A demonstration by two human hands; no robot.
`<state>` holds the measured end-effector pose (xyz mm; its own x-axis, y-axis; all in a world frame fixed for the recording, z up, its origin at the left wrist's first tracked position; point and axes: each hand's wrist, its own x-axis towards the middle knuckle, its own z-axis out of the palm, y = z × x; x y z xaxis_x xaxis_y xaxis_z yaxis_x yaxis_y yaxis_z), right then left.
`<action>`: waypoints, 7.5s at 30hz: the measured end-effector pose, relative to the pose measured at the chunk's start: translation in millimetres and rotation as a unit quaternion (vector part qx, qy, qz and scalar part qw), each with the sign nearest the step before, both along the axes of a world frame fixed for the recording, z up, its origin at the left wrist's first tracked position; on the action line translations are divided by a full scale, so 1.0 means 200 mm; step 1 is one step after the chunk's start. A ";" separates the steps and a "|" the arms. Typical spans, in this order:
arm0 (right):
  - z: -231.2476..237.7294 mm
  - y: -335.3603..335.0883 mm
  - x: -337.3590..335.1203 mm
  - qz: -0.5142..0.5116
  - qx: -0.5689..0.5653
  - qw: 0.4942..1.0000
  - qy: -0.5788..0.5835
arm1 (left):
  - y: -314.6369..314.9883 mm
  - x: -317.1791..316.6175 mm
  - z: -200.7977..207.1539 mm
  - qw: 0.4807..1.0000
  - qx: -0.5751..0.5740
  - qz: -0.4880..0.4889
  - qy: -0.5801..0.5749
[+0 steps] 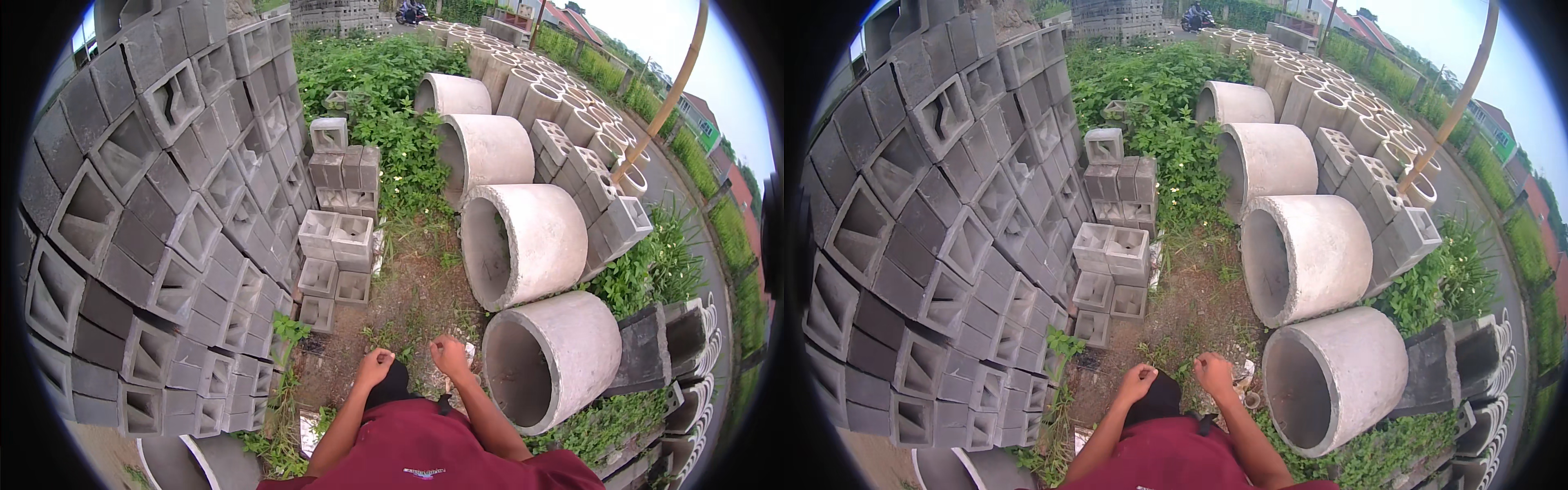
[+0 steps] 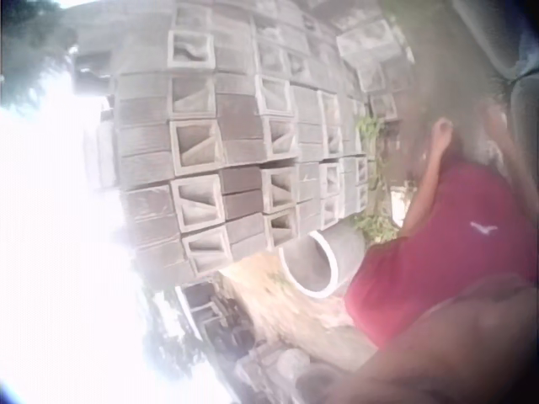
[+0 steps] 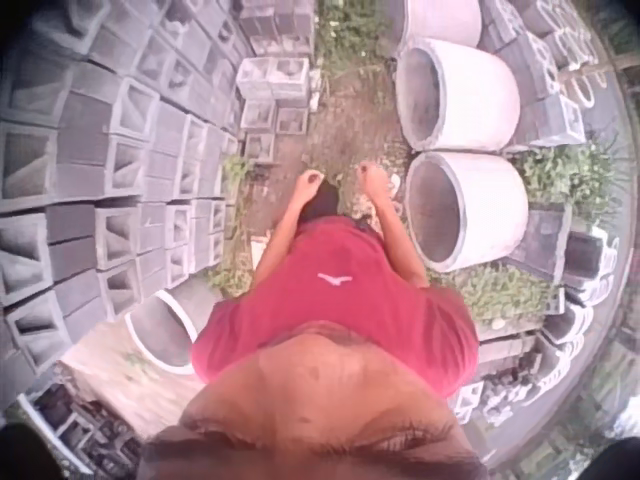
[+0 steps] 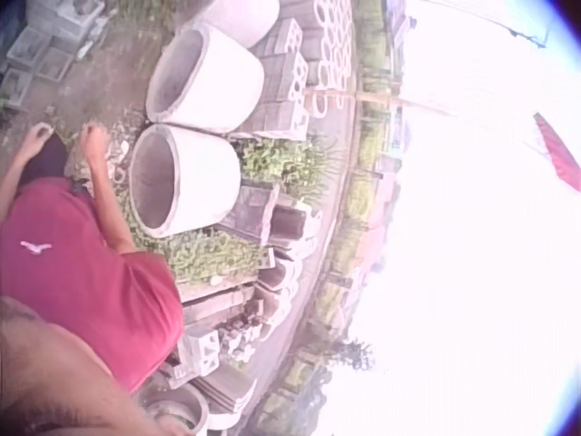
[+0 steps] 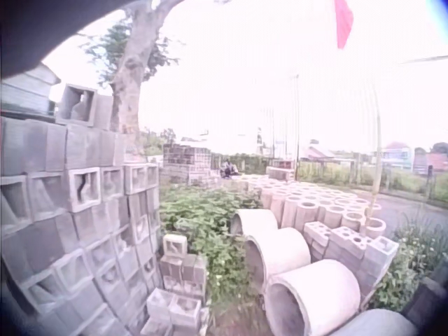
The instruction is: The person picks up decorative concrete blocks from a stack on the ground and places them onto the flatbed of a small truck.
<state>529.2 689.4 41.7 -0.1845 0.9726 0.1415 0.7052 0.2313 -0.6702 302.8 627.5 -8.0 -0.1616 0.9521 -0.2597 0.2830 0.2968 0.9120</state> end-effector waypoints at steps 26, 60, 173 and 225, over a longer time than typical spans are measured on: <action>-0.16 3.16 -0.89 0.364 -0.072 0.929 -0.004 | 2.51 -0.65 -0.09 0.938 -0.060 0.339 -0.039; -2.50 4.04 -2.17 0.438 -0.520 0.729 -0.078 | 2.96 -0.84 -2.31 0.523 -0.028 0.820 -0.230; 0.42 -5.60 -2.85 0.682 -0.665 0.305 -0.006 | -6.03 -0.72 0.70 0.148 0.377 0.904 -0.135; 0.52 -11.28 -8.73 0.639 -0.637 0.426 0.064 | -11.86 -6.78 0.78 0.257 0.402 0.855 -0.203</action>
<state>-1216.1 -1567.1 145.3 -0.7486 -0.6084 -0.2638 0.4885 -0.2370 -0.8398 -1053.7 -1744.1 148.4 -0.6374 -0.6482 -0.4166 0.1981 -0.6604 0.7243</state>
